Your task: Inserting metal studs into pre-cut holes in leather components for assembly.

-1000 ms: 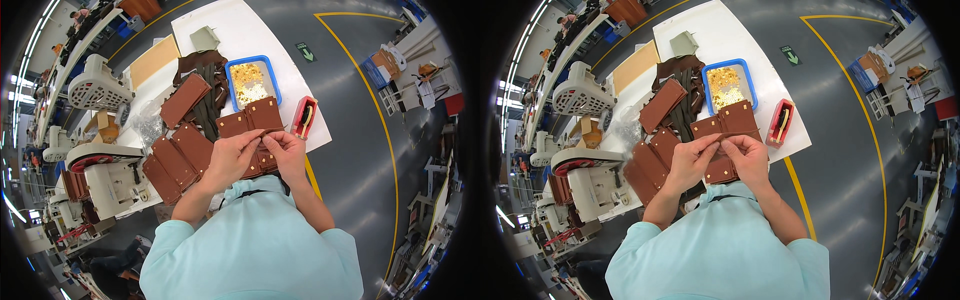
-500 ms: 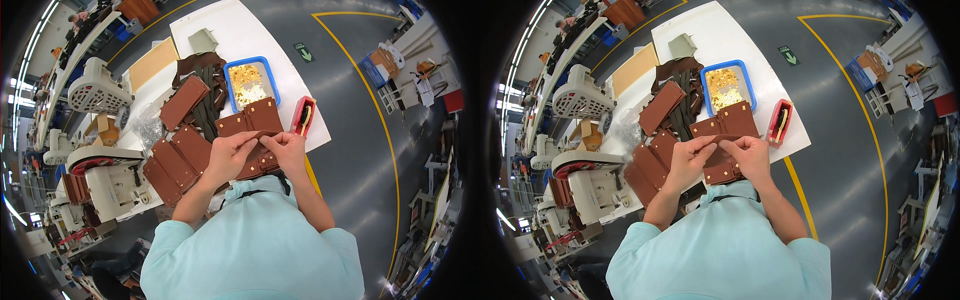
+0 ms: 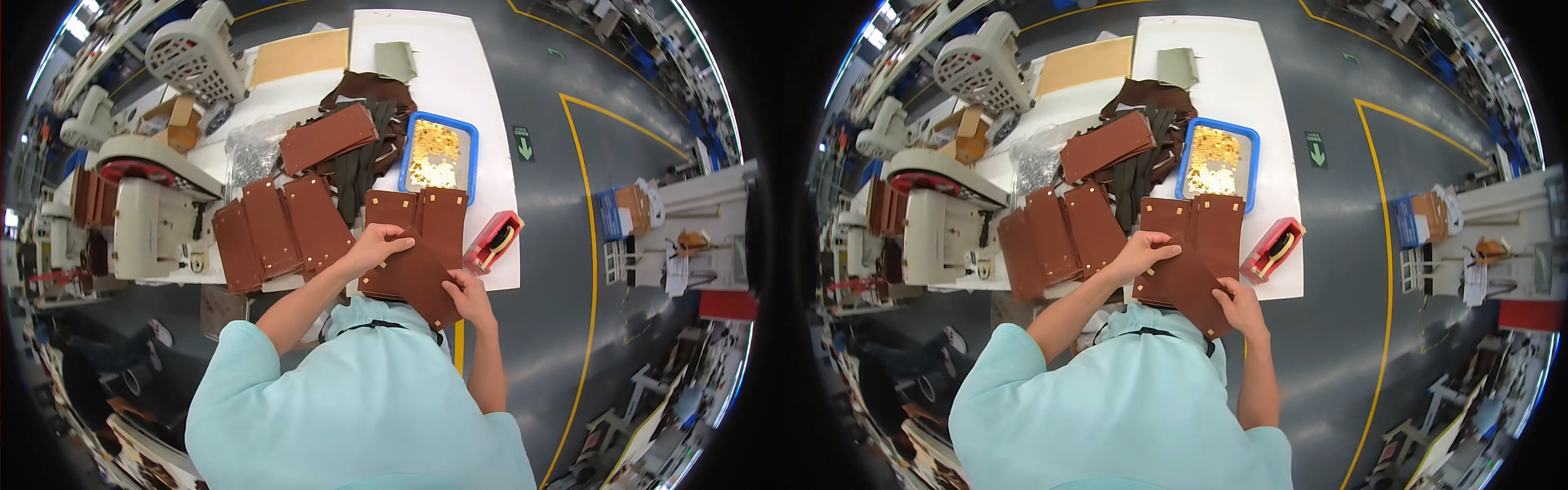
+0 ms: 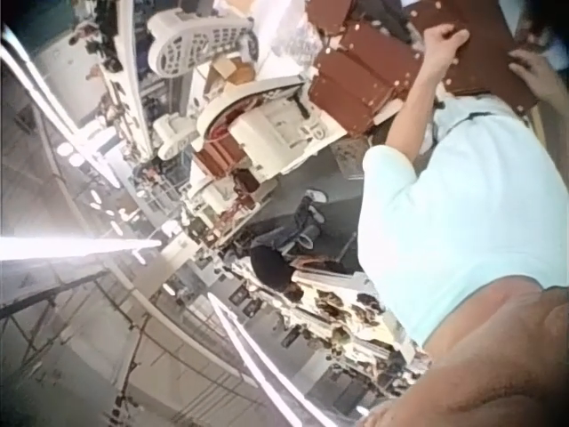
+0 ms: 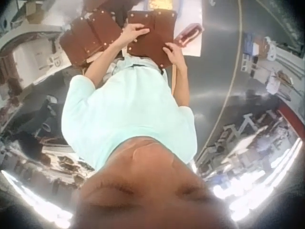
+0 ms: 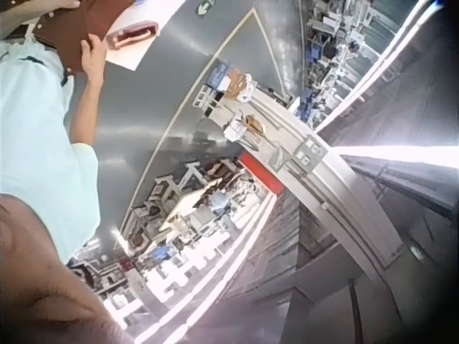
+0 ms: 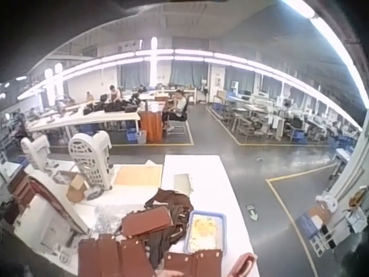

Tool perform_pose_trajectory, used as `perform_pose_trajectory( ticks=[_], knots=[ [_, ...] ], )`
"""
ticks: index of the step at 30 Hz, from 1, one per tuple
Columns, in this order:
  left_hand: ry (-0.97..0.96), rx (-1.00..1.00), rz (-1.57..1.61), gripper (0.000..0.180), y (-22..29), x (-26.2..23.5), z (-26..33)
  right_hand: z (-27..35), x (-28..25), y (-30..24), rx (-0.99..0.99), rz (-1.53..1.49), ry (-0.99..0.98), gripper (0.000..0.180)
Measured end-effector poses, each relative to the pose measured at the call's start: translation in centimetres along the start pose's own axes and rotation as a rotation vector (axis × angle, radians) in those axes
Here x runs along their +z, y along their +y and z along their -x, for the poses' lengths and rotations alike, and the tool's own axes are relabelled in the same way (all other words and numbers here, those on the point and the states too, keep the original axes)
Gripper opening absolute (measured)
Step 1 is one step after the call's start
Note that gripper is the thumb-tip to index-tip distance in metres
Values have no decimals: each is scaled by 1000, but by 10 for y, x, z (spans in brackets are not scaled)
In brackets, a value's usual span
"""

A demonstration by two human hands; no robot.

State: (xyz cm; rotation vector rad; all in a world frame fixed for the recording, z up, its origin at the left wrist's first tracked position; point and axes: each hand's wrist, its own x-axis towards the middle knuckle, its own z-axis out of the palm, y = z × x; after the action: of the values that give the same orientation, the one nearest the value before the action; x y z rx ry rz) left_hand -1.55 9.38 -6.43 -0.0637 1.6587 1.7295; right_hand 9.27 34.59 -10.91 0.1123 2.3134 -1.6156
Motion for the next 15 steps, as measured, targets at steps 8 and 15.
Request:
perform_pose_trajectory(
  ticks=[8,15],
  knots=[
    [502,56,-12,29,-75,-51,-14,-58,-7,30,123,-694,298,24],
    [1079,-95,-516,63,-133,-133,-27,-57,-6,51,17,620,572,34]
  ],
)
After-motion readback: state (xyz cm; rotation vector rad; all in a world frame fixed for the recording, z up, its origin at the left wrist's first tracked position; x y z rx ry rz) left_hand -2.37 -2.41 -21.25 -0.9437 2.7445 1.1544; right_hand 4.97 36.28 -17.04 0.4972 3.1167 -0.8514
